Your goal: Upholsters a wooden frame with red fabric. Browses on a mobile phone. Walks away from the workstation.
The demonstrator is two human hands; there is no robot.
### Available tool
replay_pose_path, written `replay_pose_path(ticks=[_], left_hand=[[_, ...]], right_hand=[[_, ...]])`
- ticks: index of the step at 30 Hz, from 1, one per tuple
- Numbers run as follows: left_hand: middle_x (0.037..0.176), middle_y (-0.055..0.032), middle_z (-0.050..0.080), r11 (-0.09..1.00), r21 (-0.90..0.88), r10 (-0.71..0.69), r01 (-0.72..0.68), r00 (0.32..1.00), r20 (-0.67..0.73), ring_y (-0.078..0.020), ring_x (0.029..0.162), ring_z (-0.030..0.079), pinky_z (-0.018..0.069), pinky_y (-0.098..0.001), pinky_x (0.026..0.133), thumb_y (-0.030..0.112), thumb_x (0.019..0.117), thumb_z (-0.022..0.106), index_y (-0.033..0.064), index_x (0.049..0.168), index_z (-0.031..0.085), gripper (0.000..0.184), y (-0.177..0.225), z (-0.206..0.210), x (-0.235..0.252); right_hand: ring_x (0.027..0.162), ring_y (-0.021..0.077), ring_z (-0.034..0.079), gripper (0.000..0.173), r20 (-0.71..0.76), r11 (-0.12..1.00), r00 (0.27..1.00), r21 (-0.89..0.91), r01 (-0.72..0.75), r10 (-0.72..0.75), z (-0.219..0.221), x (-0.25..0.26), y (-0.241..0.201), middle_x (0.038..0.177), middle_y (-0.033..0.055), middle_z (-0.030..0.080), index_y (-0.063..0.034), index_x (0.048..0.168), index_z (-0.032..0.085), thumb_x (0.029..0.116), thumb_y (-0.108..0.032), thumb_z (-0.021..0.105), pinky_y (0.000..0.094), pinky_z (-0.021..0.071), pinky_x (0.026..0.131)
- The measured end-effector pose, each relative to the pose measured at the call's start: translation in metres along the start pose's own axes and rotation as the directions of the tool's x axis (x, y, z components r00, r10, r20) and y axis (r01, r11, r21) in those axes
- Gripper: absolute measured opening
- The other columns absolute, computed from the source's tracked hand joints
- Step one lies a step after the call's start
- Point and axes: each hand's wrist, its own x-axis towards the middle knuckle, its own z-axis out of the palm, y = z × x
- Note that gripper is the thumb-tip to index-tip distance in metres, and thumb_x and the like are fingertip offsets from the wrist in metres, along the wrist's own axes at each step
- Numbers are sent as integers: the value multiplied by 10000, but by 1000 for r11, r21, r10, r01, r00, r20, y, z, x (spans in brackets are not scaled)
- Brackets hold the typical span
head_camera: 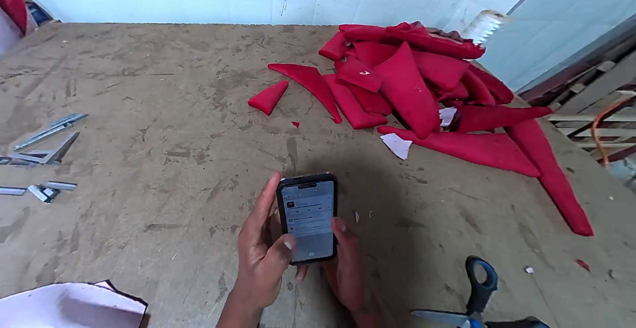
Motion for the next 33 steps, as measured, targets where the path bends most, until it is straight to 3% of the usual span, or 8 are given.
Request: replay_pose_path(ticks=[11, 16, 19, 24, 28, 33], left_hand=[[1443, -138, 578, 1000, 10, -19, 19, 1000, 9, -225, 1214, 641, 547, -410, 1046, 313, 1028, 599, 188, 1641, 278, 702, -1, -4, -1], [1431, -159, 570, 998, 3, -57, 57, 998, 36, -245, 1187, 652, 588, -418, 973, 202, 992, 600, 195, 1652, 228, 757, 1, -4, 0], [1462, -165, 548, 995, 28, -95, 94, 995, 32, -266, 1206, 644, 579, -435, 991, 187, 979, 600, 211, 1658, 197, 790, 1, -6, -2], [1380, -179, 597, 992, 21, -125, 125, 992, -23, -266, 1147, 668, 586, -425, 968, 120, 957, 582, 203, 1653, 213, 793, 0, -7, -1], [1318, -163, 638, 992, 6, -124, 124, 992, -30, -231, 1069, 700, 607, -386, 912, 83, 952, 564, 215, 1651, 212, 794, 0, -8, 2], [1323, -175, 624, 991, 5, -132, 132, 991, -8, -254, 1066, 706, 620, -403, 901, 46, 932, 616, 213, 1655, 184, 859, 1, -9, 3]], right_hand=[[775, 276, 749, 660, 18, 1000, 1000, -18, -12, 12, 0, 0, 1, 1059, 167, 724, 3, 1253, 578, 988, -601, 552, 437, 633, 513], [775, 282, 746, 703, 16, 1000, 1000, -17, -2, 2, 0, 1, 1, 1066, 176, 716, 5, 1268, 567, 993, -639, 515, 440, 633, 515], [822, 288, 750, 739, 59, 999, 998, 52, 10, -13, -3, 1, 2, 1115, 189, 709, -2, 1328, 544, 981, -654, 525, 434, 640, 538], [963, 315, 735, 734, 132, 996, 991, 90, 23, -35, -5, 0, 2, 1251, 191, 658, -31, 1472, 404, 1001, -573, 558, 451, 652, 584], [1004, 294, 731, 677, 163, 996, 984, 75, 57, -68, -4, 0, 2, 1267, 154, 658, -53, 1477, 392, 1017, -520, 561, 445, 658, 601], [992, 306, 732, 667, 163, 997, 984, 59, 59, -68, -4, 0, 1, 1253, 168, 658, -32, 1464, 395, 1025, -511, 545, 461, 657, 591]])
